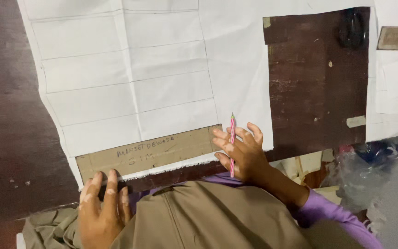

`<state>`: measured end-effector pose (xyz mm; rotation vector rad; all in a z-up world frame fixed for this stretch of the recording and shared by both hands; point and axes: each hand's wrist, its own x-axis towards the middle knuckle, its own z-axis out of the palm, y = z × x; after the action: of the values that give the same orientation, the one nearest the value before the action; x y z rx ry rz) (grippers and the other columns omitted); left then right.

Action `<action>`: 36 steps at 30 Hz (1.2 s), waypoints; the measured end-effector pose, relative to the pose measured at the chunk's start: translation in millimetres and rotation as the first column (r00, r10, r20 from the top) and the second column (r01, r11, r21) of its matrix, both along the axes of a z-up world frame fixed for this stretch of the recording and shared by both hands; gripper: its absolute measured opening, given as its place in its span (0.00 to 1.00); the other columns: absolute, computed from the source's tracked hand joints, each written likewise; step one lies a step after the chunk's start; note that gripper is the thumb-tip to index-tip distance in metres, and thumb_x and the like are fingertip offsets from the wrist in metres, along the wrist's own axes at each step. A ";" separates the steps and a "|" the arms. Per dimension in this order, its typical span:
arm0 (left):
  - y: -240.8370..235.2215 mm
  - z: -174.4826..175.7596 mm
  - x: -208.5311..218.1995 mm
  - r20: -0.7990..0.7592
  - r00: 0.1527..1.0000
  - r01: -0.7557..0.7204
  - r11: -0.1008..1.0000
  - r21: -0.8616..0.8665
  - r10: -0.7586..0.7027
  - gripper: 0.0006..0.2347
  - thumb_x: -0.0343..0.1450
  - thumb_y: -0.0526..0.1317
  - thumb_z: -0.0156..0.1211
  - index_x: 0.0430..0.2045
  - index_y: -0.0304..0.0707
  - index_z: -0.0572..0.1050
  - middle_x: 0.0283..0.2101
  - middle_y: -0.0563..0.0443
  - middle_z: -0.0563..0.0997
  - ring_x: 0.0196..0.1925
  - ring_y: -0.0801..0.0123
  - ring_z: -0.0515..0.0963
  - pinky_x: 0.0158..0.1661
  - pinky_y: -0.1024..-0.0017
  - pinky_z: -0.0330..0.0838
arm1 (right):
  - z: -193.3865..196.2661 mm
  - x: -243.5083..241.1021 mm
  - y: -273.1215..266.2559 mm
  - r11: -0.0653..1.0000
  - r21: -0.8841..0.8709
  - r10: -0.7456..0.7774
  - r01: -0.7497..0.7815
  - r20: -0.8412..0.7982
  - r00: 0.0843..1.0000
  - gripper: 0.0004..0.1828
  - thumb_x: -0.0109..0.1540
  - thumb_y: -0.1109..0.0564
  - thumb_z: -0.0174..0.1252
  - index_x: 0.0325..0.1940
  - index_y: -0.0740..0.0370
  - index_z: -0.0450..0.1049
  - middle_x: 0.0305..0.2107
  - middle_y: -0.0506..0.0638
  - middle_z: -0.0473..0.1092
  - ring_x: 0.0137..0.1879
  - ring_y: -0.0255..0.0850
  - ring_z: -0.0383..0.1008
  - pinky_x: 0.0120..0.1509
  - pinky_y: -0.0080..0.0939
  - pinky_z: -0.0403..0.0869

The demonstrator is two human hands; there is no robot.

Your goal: The person uses a cardboard ruler and a pink pencil to draw straight lines and grid patterns on a large sheet of white paper. They repeatedly reposition the ruler to create parallel lines and rectangular sections on the paper.

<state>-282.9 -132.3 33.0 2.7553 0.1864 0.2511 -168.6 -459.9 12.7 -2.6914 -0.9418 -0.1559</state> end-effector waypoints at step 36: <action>-16.3 6.9 -1.1 -0.025 0.993 -0.113 0.991 0.065 0.115 0.21 0.72 0.41 0.63 0.62 0.46 0.70 0.65 0.36 0.70 0.62 0.50 0.73 0.60 0.54 0.69 | -26.1 -2.4 -27.7 0.997 -0.072 0.039 -0.031 0.109 0.993 0.17 0.66 0.52 0.64 0.58 0.56 0.77 0.60 0.51 0.79 0.63 0.50 0.68 0.80 0.61 0.49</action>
<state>-284.0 -148.6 39.9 2.8161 0.3505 0.2521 -171.0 -487.7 -13.4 -2.7523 -1.0448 -0.2717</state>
